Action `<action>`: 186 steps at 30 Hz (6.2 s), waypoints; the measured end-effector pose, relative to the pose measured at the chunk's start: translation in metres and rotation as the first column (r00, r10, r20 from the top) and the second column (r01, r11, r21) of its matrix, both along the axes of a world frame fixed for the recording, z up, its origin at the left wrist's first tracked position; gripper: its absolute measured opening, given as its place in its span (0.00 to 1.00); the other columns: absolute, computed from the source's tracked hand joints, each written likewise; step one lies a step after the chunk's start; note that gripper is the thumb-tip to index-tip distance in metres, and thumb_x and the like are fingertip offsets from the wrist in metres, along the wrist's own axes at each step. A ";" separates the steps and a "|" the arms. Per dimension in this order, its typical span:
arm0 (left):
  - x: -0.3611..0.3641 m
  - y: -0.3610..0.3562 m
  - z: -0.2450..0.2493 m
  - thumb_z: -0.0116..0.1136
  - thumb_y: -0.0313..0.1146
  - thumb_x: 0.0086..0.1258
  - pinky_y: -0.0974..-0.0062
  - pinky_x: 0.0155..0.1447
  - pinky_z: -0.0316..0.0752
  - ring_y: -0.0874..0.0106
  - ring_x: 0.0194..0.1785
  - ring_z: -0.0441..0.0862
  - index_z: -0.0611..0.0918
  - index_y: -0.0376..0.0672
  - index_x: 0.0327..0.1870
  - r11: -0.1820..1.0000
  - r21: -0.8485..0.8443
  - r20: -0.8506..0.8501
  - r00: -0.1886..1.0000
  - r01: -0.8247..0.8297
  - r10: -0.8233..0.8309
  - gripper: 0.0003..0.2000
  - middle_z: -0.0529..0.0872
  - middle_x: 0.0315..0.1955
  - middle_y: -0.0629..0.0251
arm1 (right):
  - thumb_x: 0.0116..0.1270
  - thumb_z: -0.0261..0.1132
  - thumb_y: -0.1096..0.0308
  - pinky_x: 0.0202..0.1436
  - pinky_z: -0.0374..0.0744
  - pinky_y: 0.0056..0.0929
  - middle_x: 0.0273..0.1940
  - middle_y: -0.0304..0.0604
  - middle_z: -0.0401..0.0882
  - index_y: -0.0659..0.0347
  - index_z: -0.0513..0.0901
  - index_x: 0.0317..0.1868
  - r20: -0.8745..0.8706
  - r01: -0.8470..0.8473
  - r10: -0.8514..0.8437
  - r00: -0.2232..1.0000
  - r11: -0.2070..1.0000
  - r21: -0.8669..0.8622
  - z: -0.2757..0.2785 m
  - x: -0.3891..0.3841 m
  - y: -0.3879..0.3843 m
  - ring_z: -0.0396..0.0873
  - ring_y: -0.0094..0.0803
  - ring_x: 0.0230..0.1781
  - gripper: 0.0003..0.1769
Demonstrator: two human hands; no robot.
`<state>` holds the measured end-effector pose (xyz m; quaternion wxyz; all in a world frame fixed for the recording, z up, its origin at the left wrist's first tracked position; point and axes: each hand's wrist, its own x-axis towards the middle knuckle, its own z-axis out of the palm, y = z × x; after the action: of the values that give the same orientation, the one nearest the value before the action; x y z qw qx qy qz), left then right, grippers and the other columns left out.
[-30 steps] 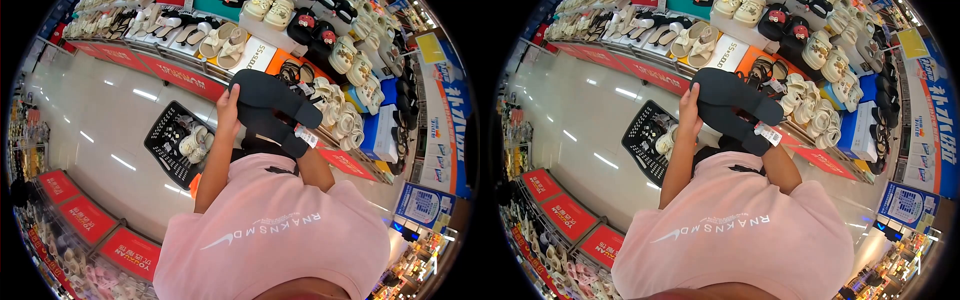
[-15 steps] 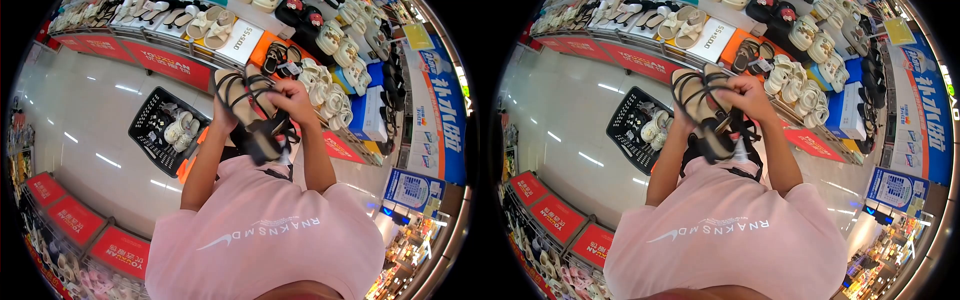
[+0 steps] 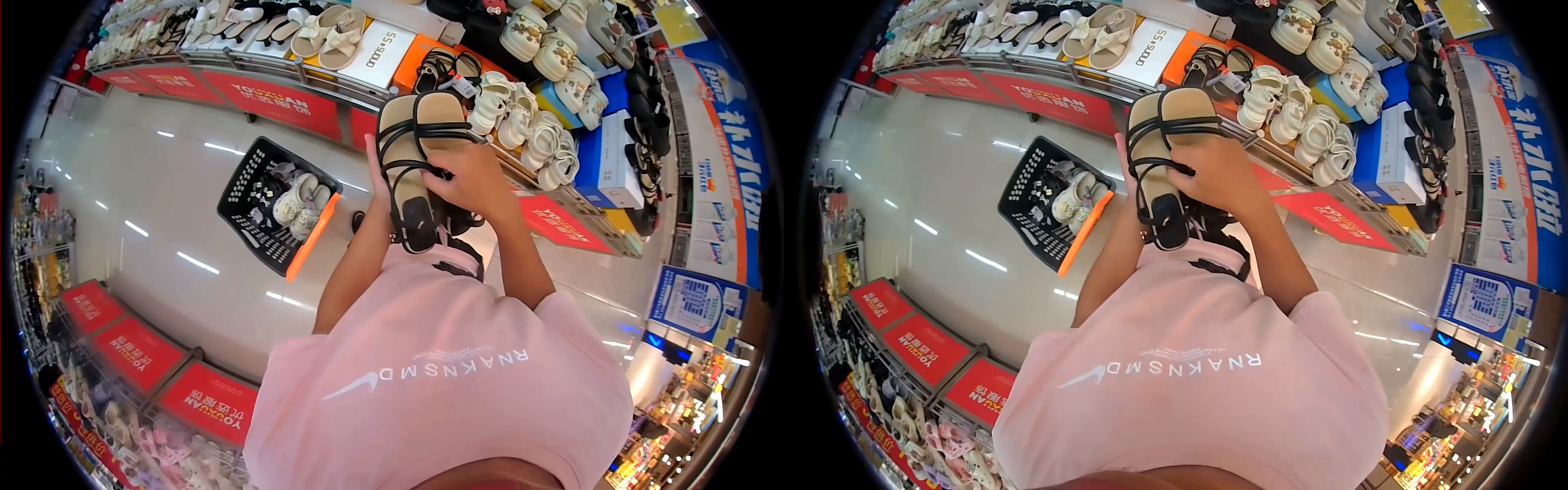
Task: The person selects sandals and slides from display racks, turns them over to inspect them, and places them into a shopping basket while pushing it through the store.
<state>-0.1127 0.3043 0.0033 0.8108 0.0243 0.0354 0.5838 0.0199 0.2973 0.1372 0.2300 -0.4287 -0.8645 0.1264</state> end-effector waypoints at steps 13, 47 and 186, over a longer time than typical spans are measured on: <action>0.023 -0.066 -0.024 0.30 0.70 0.73 0.55 0.73 0.66 0.55 0.68 0.72 0.65 0.40 0.73 0.983 0.013 0.146 0.973 -0.185 0.181 0.42 0.72 0.67 0.51 | 0.53 0.74 0.64 0.51 0.78 0.37 0.45 0.42 0.78 0.58 0.83 0.43 -0.178 -0.218 0.213 0.961 0.976 -0.010 -0.035 0.031 -0.018 0.76 0.42 0.51 0.17; -0.260 -0.108 -0.024 0.39 0.65 0.75 0.64 0.58 0.78 0.64 0.53 0.82 0.76 0.45 0.62 0.898 -0.276 -0.518 0.840 -0.342 0.161 0.33 0.83 0.54 0.62 | 0.70 0.65 0.63 0.40 0.85 0.36 0.52 0.39 0.78 0.46 0.60 0.69 -0.371 -0.555 -0.670 0.643 -0.074 -0.829 -0.128 -0.183 -0.098 0.82 0.32 0.47 0.32; -0.638 0.024 -0.200 0.59 0.34 0.65 0.61 0.27 0.69 0.57 0.20 0.77 0.77 0.38 0.25 0.658 0.182 -0.884 -0.414 -0.731 -0.215 0.11 0.79 0.16 0.57 | 0.59 0.61 0.52 0.32 0.79 0.44 0.25 0.45 0.84 0.55 0.84 0.30 0.265 -0.366 0.480 0.836 0.848 -0.383 -0.304 -0.679 0.196 0.84 0.46 0.28 0.15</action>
<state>-0.7508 0.3287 -0.1971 0.1782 0.2199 0.8387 0.4652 -0.6592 0.4934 -0.1664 -0.0340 -0.2707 -0.9334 0.2332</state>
